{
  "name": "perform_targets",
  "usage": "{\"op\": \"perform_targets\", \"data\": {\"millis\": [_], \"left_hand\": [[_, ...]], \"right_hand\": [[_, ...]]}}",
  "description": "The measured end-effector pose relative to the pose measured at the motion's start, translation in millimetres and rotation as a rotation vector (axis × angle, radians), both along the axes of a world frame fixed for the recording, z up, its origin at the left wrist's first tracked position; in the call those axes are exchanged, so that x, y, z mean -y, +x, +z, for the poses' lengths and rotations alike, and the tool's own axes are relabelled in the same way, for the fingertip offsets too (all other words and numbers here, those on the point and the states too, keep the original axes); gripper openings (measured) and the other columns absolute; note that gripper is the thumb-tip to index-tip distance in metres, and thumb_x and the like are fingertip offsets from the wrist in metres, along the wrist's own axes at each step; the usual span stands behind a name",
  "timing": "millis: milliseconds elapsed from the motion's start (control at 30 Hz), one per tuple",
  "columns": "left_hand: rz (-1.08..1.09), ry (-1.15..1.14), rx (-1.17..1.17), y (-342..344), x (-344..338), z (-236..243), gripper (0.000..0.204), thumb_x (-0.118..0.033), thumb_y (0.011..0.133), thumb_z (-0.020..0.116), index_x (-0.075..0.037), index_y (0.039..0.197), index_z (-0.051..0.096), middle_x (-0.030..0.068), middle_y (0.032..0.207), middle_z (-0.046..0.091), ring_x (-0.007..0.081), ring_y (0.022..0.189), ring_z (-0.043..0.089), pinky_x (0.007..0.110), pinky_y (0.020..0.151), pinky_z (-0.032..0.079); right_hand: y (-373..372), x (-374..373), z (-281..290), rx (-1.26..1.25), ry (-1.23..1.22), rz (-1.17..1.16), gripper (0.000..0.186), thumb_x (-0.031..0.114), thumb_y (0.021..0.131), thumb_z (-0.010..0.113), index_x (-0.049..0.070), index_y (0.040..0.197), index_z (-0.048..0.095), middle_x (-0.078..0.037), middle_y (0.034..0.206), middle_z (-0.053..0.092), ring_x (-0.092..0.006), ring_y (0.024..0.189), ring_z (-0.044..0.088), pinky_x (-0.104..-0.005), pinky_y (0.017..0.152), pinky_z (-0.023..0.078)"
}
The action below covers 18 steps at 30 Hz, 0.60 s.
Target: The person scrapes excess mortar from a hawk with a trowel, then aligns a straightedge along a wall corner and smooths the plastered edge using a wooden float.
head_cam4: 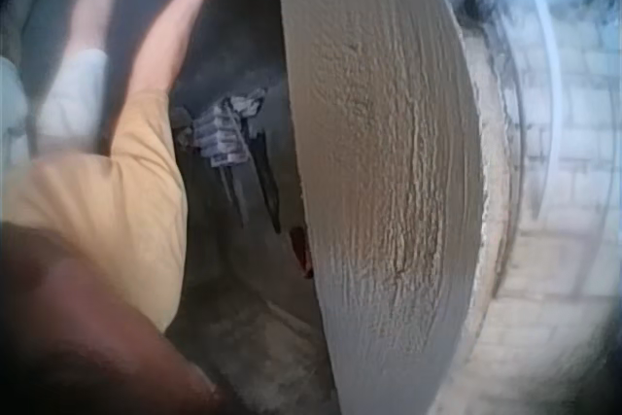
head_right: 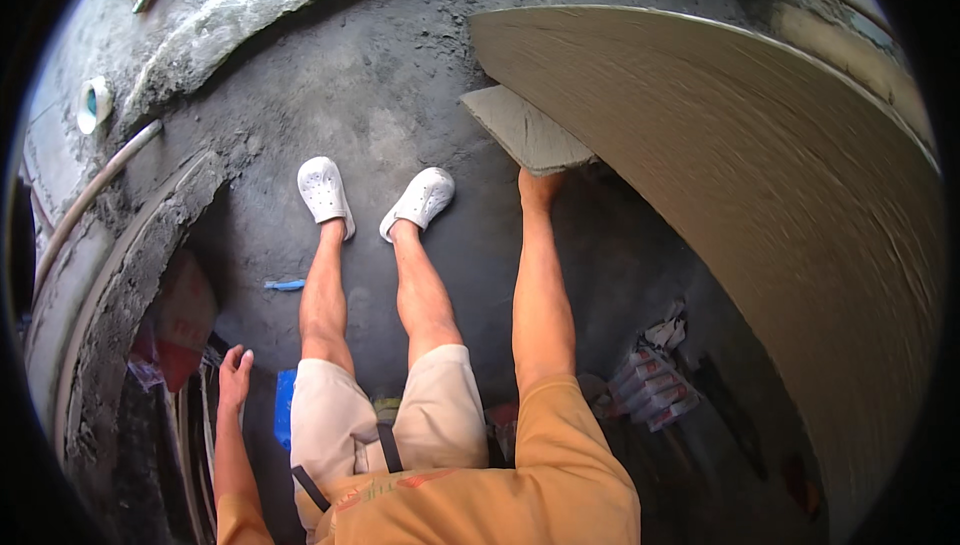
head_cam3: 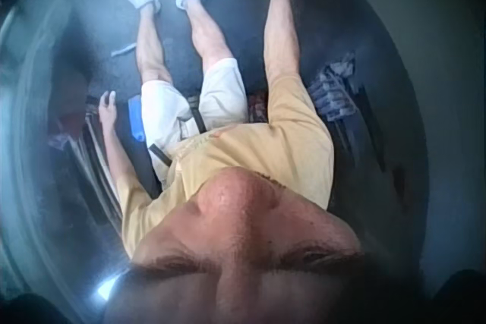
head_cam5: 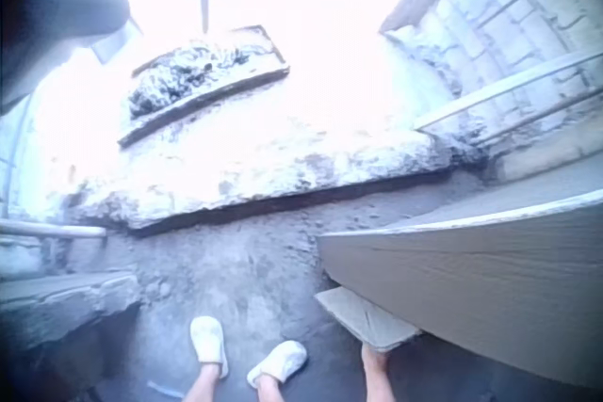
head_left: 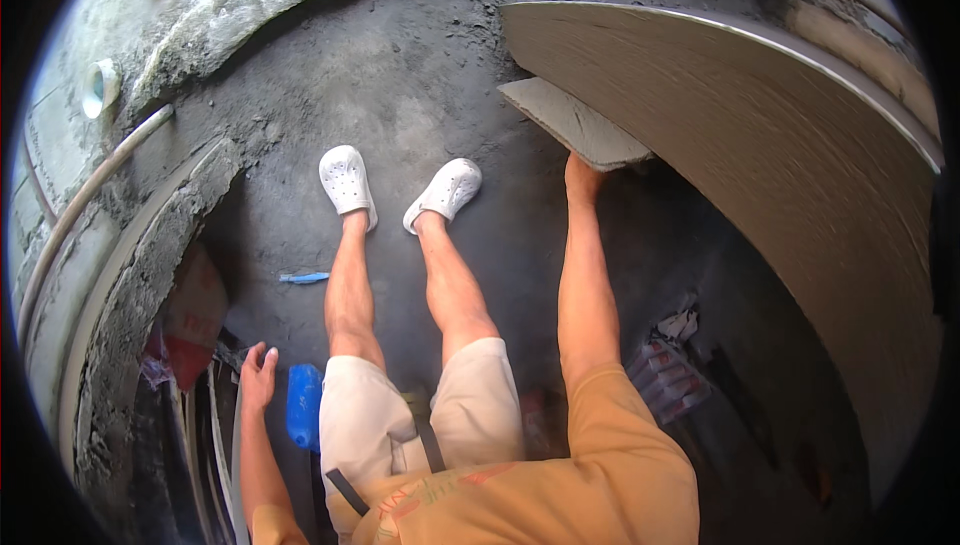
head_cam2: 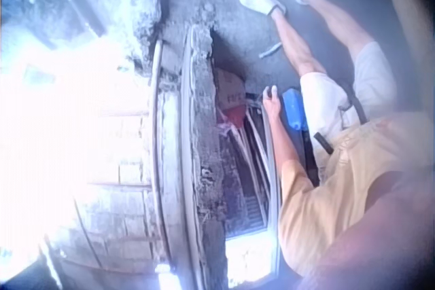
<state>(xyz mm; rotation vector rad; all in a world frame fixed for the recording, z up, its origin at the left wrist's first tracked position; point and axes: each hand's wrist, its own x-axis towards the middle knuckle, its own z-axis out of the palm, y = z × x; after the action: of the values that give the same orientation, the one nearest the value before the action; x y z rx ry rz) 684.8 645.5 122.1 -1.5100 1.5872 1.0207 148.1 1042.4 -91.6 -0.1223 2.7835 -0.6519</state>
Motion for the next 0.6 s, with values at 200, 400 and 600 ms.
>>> {"op": "perform_targets", "data": {"millis": [200,400,600], "left_hand": [[0.067,0.016,0.142,34.2,-4.2,-34.7,0.057,-0.032,0.095,0.065,0.009,0.133,0.053,0.0263,0.132,0.059,0.033,0.125,0.056,0.039,0.106,0.041],[0.064,-0.001,0.142,48.5,-1.3,-64.4,0.057,-0.032,0.095,0.065,0.009,0.132,0.054,0.0265,0.131,0.059,0.0334,0.124,0.056,0.039,0.106,0.042],[0.044,-0.007,0.02,31.7,3.9,-64.9,0.057,-0.033,0.095,0.065,0.009,0.131,0.055,0.0267,0.129,0.061,0.0334,0.122,0.058,0.039,0.105,0.043]], "right_hand": [[-20.1,-8.0,-110.0,-0.193,-0.34,-0.091,0.05,0.014,0.09,0.069,-0.008,0.13,0.049,-0.02,0.134,0.054,-0.0331,0.124,0.052,-0.0426,0.104,0.042],[-43.1,-8.6,-170.9,-0.149,-0.569,-0.208,0.056,0.006,0.09,0.069,-0.006,0.137,0.04,-0.016,0.137,0.047,-0.0259,0.125,0.05,-0.0403,0.104,0.045],[-98.6,-72.7,-109.4,-0.061,-0.535,-0.583,0.055,0.013,0.095,0.063,-0.002,0.141,0.038,-0.016,0.14,0.048,-0.0272,0.124,0.051,-0.043,0.103,0.045]]}}
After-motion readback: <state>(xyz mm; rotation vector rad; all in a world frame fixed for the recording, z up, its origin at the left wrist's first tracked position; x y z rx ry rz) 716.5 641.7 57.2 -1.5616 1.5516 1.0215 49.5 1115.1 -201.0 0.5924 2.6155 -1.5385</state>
